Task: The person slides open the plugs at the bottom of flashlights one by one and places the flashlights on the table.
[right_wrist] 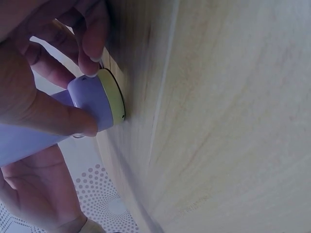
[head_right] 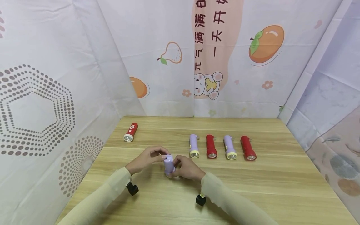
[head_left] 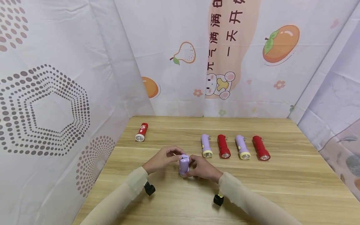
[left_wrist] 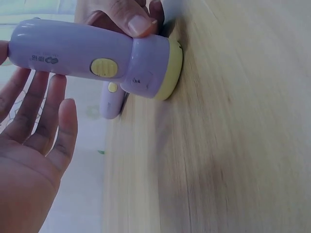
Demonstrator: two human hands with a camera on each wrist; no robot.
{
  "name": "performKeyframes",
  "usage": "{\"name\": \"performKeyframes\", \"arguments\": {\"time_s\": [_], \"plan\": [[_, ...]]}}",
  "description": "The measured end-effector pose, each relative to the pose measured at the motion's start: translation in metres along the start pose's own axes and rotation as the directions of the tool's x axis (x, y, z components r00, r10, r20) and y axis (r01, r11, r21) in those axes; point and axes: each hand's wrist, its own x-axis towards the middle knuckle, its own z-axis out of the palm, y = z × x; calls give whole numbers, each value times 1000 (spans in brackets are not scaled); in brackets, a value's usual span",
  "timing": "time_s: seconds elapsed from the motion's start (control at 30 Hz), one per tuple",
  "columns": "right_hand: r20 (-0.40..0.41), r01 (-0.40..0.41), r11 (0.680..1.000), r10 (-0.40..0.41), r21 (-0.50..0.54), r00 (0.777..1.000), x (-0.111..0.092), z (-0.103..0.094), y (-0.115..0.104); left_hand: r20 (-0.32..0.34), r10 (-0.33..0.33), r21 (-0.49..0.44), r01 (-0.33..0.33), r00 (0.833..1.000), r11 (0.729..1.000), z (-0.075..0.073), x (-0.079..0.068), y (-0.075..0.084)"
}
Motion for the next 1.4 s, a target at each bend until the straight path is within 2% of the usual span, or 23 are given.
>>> {"name": "performKeyframes", "arguments": {"time_s": [0.57,0.73,0.93,1.4], "plan": [[-12,-16,1000,16,8,1000,2,1,-1,-23,-58,-23,57,998,998,1,2,2],[-19,-14,1000,14,4,1000,2,1,0,-27,-77,-62,75,997,995,3,2,5],[-29,-6,1000,6,5,1000,2,4,1,-28,-61,-110,58,998,992,6,1,9],[-33,-7,1000,7,1,999,3,4,2,-68,-41,-90,35,997,995,10,4,9]]}}
